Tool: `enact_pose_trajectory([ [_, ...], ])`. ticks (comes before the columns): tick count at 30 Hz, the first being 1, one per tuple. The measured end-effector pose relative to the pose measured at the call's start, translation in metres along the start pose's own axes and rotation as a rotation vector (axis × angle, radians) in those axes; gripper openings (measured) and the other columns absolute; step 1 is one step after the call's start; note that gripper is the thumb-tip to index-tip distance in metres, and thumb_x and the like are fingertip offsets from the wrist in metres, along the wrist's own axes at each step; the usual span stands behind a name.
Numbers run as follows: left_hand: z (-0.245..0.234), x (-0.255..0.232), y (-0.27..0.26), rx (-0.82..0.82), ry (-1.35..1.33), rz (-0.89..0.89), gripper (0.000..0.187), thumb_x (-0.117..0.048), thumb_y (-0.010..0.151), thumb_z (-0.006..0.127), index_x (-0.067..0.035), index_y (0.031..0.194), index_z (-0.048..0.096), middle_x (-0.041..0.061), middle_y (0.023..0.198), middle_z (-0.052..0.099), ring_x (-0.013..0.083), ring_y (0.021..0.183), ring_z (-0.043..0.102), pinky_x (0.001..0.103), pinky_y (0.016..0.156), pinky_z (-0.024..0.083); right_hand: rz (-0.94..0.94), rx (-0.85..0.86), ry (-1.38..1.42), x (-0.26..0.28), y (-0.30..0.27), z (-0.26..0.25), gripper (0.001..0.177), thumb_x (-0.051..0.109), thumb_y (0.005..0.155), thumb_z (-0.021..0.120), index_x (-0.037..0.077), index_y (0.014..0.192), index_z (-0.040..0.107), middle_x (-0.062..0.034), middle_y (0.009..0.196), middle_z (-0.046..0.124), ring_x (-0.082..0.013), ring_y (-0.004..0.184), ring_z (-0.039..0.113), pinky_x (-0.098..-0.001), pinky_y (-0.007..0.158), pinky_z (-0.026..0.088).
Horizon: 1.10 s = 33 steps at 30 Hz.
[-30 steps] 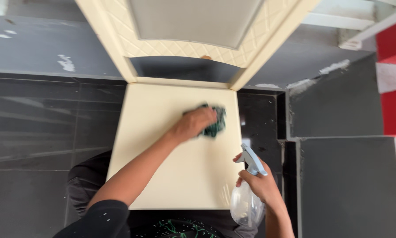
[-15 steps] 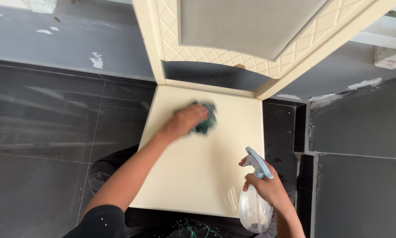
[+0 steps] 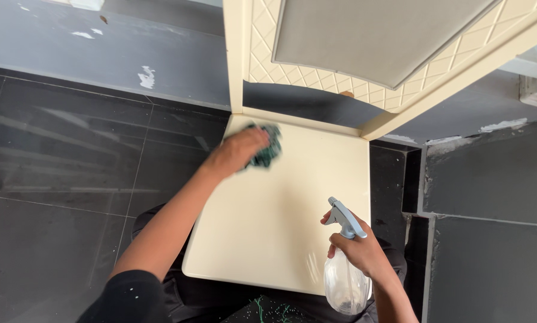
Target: The person cleans a chair using a cloth and a spray bottle, wiping the seat and the backrest.
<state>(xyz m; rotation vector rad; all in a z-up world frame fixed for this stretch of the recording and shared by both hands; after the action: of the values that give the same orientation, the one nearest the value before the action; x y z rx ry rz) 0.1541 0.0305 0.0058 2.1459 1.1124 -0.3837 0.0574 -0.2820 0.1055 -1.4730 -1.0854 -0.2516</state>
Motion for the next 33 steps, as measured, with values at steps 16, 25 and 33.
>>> enact_pose_trajectory([
  [16,-0.028,-0.008,-0.028,-0.118,0.066,-0.098,0.031,0.004,0.086,0.065,0.001,0.115,0.074,0.013,0.125,0.071,0.0298,0.123,0.064,0.04,0.109,0.05,-0.077,0.027,-0.046,0.036,0.014,0.027,0.051,-0.006,0.071,0.056,-0.001,0.121,0.064,-0.011,0.11,0.071,-0.0193,0.055,0.069,-0.0313,0.06,0.056],
  [25,0.019,-0.082,-0.075,-0.024,-0.069,0.141,0.026,0.002,0.091,0.064,-0.003,0.114,0.075,0.01,0.124,0.073,0.026,0.126,0.065,0.04,0.114,0.049,-0.06,-0.023,0.002,0.029,0.018,0.034,0.045,-0.006,0.072,0.056,-0.003,0.117,0.063,-0.0125,0.108,0.07,-0.0204,0.054,0.069,-0.0335,0.059,0.056],
  [33,0.006,-0.115,-0.114,0.009,-0.092,0.062,0.027,0.0,0.093,0.063,-0.003,0.117,0.074,0.011,0.129,0.072,0.0272,0.129,0.064,0.039,0.112,0.05,-0.066,-0.003,-0.02,0.033,0.009,0.038,0.048,-0.006,0.072,0.057,0.001,0.119,0.062,-0.0107,0.109,0.07,-0.0184,0.056,0.071,-0.0308,0.06,0.057],
])
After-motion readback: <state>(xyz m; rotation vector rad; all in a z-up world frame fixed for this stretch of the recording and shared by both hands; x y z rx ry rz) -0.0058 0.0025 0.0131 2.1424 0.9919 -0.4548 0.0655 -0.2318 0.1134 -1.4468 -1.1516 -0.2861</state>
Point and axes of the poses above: each hand's wrist, its own y-axis towards the middle knuckle, its own z-axis out of the palm, x = y × z, the point moved 4 cm from there along y, towards the middle knuckle
